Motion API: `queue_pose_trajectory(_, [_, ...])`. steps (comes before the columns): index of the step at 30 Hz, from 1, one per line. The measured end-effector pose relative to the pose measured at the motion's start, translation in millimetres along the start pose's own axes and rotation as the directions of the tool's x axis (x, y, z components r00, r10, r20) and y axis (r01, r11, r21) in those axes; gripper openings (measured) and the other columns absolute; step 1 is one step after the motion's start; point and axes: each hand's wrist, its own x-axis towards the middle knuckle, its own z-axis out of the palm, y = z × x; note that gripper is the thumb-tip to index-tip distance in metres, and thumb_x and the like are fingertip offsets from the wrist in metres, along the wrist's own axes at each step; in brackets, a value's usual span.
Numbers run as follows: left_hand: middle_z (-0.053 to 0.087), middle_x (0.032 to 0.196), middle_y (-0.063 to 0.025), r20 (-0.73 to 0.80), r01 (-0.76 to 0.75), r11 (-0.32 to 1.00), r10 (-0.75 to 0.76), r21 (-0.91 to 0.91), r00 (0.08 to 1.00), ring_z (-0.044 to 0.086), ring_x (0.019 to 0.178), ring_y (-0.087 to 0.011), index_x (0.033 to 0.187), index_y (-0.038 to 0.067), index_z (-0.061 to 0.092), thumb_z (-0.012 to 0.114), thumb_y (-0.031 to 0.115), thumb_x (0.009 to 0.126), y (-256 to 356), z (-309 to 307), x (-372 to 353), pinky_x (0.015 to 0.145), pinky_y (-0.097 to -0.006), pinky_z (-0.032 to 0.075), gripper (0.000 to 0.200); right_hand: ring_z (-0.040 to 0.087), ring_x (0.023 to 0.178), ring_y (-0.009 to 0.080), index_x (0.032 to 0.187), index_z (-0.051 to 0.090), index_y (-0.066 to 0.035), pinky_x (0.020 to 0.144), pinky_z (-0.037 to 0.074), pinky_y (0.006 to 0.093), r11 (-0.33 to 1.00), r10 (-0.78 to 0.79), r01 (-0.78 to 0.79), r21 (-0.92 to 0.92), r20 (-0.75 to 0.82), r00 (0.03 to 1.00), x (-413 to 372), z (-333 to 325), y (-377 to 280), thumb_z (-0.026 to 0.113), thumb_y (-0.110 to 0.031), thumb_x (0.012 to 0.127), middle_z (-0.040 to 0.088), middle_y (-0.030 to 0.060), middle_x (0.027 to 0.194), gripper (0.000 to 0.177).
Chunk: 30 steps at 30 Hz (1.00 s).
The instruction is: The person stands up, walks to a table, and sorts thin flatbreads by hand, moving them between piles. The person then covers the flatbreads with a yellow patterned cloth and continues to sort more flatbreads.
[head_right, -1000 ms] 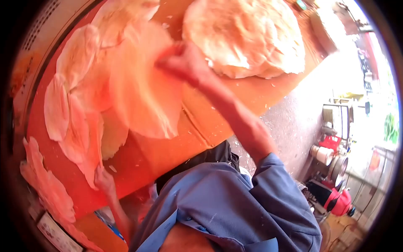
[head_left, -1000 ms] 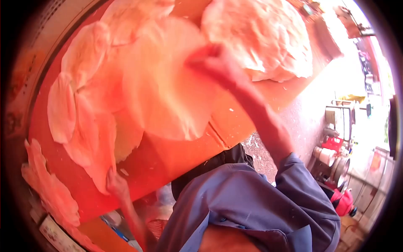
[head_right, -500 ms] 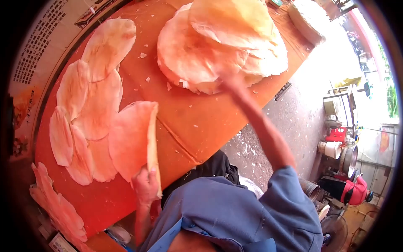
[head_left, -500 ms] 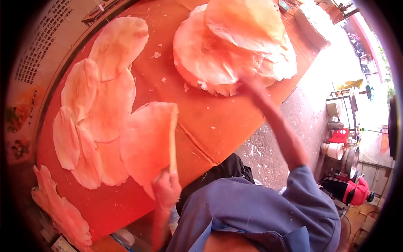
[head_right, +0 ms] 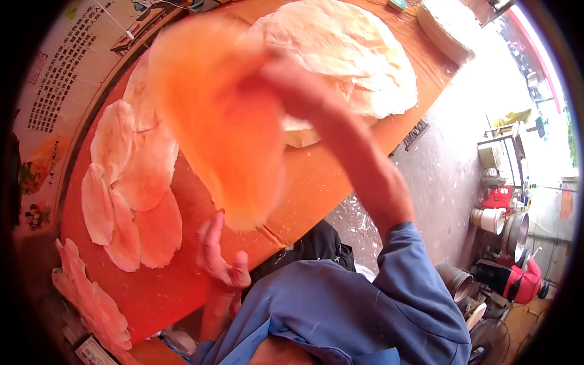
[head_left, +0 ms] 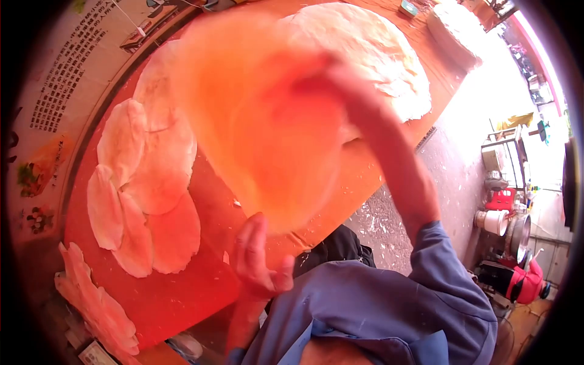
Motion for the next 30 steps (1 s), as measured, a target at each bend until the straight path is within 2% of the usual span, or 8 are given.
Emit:
queue_pose_trajectory(3, [0.059,0.121,-0.0234,0.040,0.239,0.970,-0.237,-0.054,0.971,0.061,0.103,-0.0375,0.127,-0.008,0.054,0.061,0.034,0.090,-21,-1,-5,0.087,-0.0435,0.051,0.056,0.070,0.078,0.0232,0.093,0.069,0.010,0.070,0.057,0.0321,0.982,-0.179,0.148,-0.116,-0.335,0.925,20,-77,-26,0.065,-0.007,0.079,0.072,0.0157,0.089,0.022])
queue_pose_trajectory(6, [0.063,0.115,-0.0215,0.092,0.356,0.864,-0.347,-0.356,0.933,0.063,0.099,-0.0353,0.121,-0.008,0.056,0.062,0.035,0.091,-7,-13,3,0.086,-0.0403,0.052,0.053,0.066,0.080,0.0199,0.107,0.066,0.005,0.073,0.053,0.0309,0.895,-0.363,0.256,-0.365,-0.263,0.894,36,-190,30,0.067,-0.006,0.084,0.069,0.0108,0.097,0.026])
queue_pose_trajectory(8, [0.061,0.113,-0.0259,0.172,0.237,0.795,-0.168,-0.559,0.971,0.064,0.098,-0.0339,0.122,-0.005,0.055,0.055,0.022,0.094,19,-36,14,0.084,-0.0415,0.054,0.039,0.066,0.080,0.0214,0.112,0.063,0.003,0.070,0.055,0.0317,0.982,-0.105,0.004,-0.187,-0.534,0.839,35,-223,73,0.070,-0.014,0.086,0.069,0.0123,0.101,0.032])
queue_pose_trajectory(10, [0.062,0.103,-0.0269,-0.055,-0.080,0.599,0.061,-0.797,0.997,0.066,0.085,-0.0362,0.116,-0.005,0.056,0.049,0.021,0.098,37,-33,20,0.070,-0.0431,0.056,0.033,0.065,0.074,0.0208,0.121,0.057,0.003,0.066,0.056,0.0320,0.977,0.209,-0.176,0.119,-0.678,0.705,27,-209,104,0.071,-0.023,0.088,0.067,0.0139,0.098,0.044])
queue_pose_trajectory(13, [0.064,0.094,-0.0243,-0.104,-0.111,0.323,0.041,-0.940,0.994,0.066,0.074,-0.0319,0.118,0.009,0.063,0.060,0.017,0.092,70,-56,37,0.059,-0.0364,0.054,0.027,0.065,0.070,0.0182,0.128,0.051,0.005,0.067,0.057,0.0310,0.967,0.213,-0.244,0.077,-0.771,0.600,-9,-149,150,0.072,-0.026,0.088,0.065,0.0148,0.094,0.054])
queue_pose_trajectory(19, [0.057,0.104,-0.0271,-0.222,-0.221,-0.021,0.061,-0.975,0.973,0.062,0.065,-0.0251,0.115,0.016,0.071,0.068,0.005,0.086,56,-79,32,0.056,-0.0274,0.051,0.030,0.066,0.074,0.0163,0.122,0.057,0.006,0.066,0.055,0.0271,0.946,0.306,-0.323,0.024,-0.396,0.866,-32,33,188,0.070,-0.021,0.090,0.067,0.0115,0.093,0.043])
queue_pose_trajectory(23, [0.057,0.104,-0.0239,-0.289,-0.289,-0.005,-0.026,-0.957,0.957,0.061,0.066,-0.0227,0.109,0.012,0.072,0.071,0.001,0.082,49,-102,10,0.057,-0.0259,0.050,0.029,0.066,0.080,0.0170,0.122,0.055,0.009,0.069,0.055,0.0285,0.866,0.500,-0.499,0.037,-0.061,0.864,-7,153,225,0.071,-0.022,0.089,0.067,0.0138,0.096,0.048])
queue_pose_trajectory(30, [0.057,0.103,-0.0213,-0.407,-0.399,0.127,-0.044,-0.908,0.913,0.063,0.072,-0.0245,0.115,0.012,0.068,0.071,0.004,0.084,21,-149,-21,0.061,-0.0268,0.051,0.033,0.066,0.080,0.0215,0.112,0.057,0.011,0.069,0.058,0.0308,0.833,0.521,-0.437,0.340,-0.213,0.826,75,221,285,0.074,-0.020,0.086,0.067,0.0155,0.091,0.044])
